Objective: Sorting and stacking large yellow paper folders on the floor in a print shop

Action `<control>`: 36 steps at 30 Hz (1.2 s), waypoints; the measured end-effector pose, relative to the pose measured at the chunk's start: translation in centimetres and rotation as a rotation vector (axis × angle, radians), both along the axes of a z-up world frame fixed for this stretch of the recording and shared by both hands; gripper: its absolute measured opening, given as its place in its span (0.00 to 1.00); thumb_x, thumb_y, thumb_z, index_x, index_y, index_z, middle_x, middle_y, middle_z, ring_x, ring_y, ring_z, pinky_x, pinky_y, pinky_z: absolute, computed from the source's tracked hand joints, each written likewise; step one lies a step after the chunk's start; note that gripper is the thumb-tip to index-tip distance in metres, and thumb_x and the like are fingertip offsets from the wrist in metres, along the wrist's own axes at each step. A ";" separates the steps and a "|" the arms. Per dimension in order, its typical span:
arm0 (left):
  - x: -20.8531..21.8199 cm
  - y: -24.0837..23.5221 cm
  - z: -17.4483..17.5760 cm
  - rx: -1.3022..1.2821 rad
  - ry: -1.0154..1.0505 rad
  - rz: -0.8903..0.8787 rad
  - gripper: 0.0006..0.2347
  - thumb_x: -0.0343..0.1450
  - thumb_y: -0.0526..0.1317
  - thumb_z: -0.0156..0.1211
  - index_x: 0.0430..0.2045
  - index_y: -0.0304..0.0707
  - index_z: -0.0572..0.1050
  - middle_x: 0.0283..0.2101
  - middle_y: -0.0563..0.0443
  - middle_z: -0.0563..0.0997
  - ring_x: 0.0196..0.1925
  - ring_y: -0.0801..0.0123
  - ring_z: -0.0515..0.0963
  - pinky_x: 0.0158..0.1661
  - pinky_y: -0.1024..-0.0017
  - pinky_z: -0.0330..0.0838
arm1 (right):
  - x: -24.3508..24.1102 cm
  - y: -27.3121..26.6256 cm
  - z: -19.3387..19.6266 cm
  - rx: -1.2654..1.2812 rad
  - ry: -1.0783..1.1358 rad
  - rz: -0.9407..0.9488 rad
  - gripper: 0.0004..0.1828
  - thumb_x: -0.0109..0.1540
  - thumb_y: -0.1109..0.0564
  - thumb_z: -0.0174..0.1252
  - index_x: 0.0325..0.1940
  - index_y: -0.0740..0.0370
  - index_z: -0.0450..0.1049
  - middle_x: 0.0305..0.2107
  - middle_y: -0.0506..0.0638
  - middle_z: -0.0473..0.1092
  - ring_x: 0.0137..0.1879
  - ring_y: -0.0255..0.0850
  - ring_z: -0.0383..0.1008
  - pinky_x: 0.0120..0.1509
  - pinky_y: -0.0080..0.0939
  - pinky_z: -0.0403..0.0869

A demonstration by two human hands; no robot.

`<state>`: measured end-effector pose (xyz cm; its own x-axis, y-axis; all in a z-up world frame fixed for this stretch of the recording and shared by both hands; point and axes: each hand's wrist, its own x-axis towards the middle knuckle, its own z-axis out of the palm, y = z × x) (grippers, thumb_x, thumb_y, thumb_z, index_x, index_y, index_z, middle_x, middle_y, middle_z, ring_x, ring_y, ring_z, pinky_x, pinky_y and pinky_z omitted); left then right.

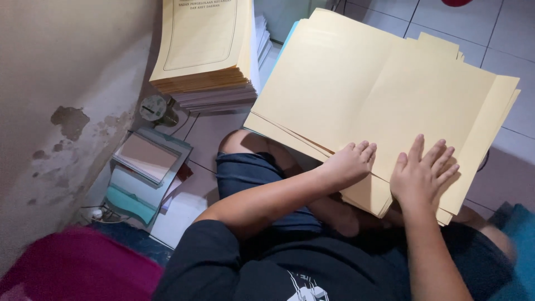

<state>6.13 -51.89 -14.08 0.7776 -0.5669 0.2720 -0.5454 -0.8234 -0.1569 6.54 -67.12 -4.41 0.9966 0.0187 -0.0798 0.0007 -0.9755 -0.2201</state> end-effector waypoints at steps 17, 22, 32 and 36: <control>-0.1 -0.5 -0.9 -0.182 -0.035 0.005 0.18 0.74 0.38 0.50 0.57 0.27 0.72 0.62 0.32 0.76 0.63 0.44 0.78 0.56 0.52 0.74 | -0.3 2.1 -2.0 -0.046 -0.043 0.152 0.35 0.72 0.43 0.31 0.82 0.53 0.43 0.78 0.69 0.35 0.83 0.62 0.27 0.78 0.74 0.28; -0.4 -0.2 -1.0 -0.223 -0.139 -0.007 0.16 0.72 0.33 0.52 0.54 0.26 0.75 0.60 0.35 0.79 0.60 0.49 0.81 0.54 0.56 0.76 | -0.5 -1.6 -0.8 -0.005 -0.041 0.032 0.37 0.70 0.43 0.32 0.83 0.56 0.43 0.78 0.69 0.32 0.83 0.62 0.26 0.79 0.70 0.26; -4.0 4.2 8.0 -0.441 -0.340 -0.035 0.10 0.72 0.26 0.53 0.47 0.29 0.73 0.49 0.43 0.79 0.47 0.55 0.79 0.40 0.61 0.73 | -4.7 -11.5 1.3 0.617 -0.337 -0.122 0.29 0.76 0.58 0.48 0.77 0.77 0.52 0.66 0.71 0.63 0.67 0.60 0.63 0.68 0.57 0.60; -5.0 2.3 6.8 -0.400 -0.247 0.059 0.12 0.70 0.27 0.54 0.47 0.31 0.75 0.55 0.40 0.76 0.61 0.46 0.76 0.59 0.41 0.70 | -5.5 -7.4 3.5 0.969 0.036 -0.241 0.34 0.66 0.69 0.42 0.79 0.66 0.51 0.65 0.61 0.65 0.65 0.52 0.67 0.67 0.48 0.66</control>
